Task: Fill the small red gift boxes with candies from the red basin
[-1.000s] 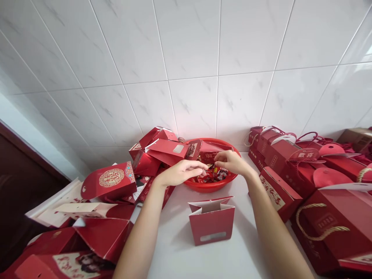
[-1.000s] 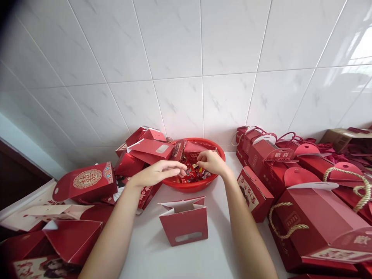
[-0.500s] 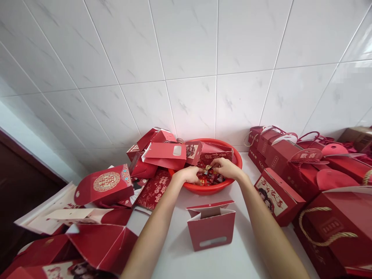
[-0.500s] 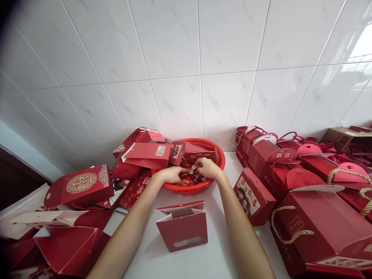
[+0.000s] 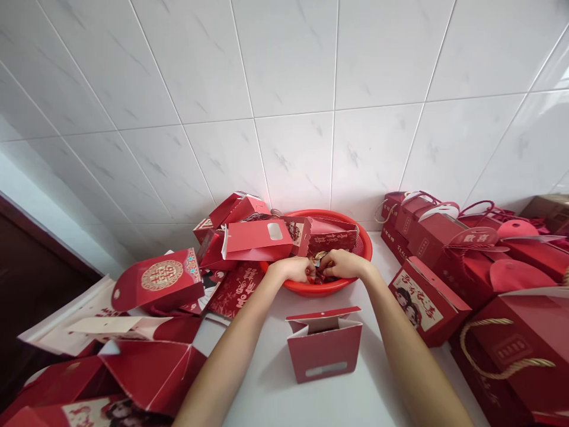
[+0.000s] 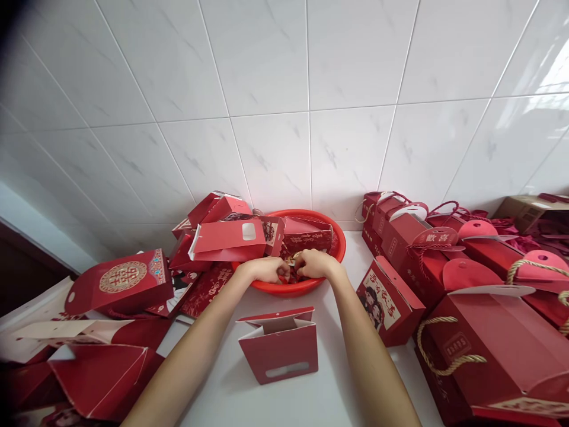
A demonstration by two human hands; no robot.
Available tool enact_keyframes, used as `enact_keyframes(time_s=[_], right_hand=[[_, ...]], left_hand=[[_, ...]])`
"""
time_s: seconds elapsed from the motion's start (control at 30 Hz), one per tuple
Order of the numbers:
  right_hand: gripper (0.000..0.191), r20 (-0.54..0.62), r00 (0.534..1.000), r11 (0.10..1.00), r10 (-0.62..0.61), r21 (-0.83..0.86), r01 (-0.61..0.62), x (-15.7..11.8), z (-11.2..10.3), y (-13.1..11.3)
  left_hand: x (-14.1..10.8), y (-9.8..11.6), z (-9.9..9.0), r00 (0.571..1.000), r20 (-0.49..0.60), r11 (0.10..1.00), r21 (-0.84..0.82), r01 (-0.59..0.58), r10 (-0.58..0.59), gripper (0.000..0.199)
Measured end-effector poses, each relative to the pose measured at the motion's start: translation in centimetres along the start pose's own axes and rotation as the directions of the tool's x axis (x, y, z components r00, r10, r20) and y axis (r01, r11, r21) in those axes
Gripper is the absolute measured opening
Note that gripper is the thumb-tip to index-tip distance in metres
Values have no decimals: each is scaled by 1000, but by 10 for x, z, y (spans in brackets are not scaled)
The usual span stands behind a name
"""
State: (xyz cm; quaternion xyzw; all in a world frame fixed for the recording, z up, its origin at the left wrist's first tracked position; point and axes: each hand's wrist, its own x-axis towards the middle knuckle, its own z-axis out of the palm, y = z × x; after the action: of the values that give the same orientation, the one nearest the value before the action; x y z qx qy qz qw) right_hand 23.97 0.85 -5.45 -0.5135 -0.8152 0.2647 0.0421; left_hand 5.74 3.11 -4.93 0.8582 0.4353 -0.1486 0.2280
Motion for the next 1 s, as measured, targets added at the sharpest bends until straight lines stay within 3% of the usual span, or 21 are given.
enact_keyframes(time_s=[0.17,0.27,0.43,0.53,0.63,0.73,0.8,0.93,0.97,1.0], right_hand=[[28,-138,990,989,-26,139,45,2,1,7],[25,-263,964,950,-50,286,127,2,1,11],[21,-256,965,802,-60,563,199,-9,-5,1],[34,-251,963,716,-100,654,245,-18,-10,-13],[53,-349,924,646,-154,672,361,-28,-14,-30],[53,-482,866,630,-131,634,449,-43,-20,-45],[53,-505,851,657,-142,595,462,-58,-26,-53],[49,-529,834,699,-159,536,474,-95,-37,-62],[45,-549,822,704,-151,524,479,-103,-40,-63],[41,-569,809,710,-147,509,487,-111,-42,-63]], left_hand=[[2,-5,4,988,-157,966,-255,-48,8,11],[1,-6,6,937,-349,812,-544,-211,9,14],[-4,-8,8,815,-579,564,-664,-491,27,26],[-9,-2,8,693,-720,473,-626,-620,-44,37],[-20,12,6,583,-806,424,-565,-708,-101,39],[-39,28,0,503,-859,409,-494,-767,-95,38],[-59,37,-2,483,-873,409,-463,-786,-59,41],[-111,45,-5,402,-913,596,-287,-750,66,24],[-125,45,-5,440,-890,651,-262,-712,123,21],[-137,45,-6,536,-822,694,-274,-666,191,18]])
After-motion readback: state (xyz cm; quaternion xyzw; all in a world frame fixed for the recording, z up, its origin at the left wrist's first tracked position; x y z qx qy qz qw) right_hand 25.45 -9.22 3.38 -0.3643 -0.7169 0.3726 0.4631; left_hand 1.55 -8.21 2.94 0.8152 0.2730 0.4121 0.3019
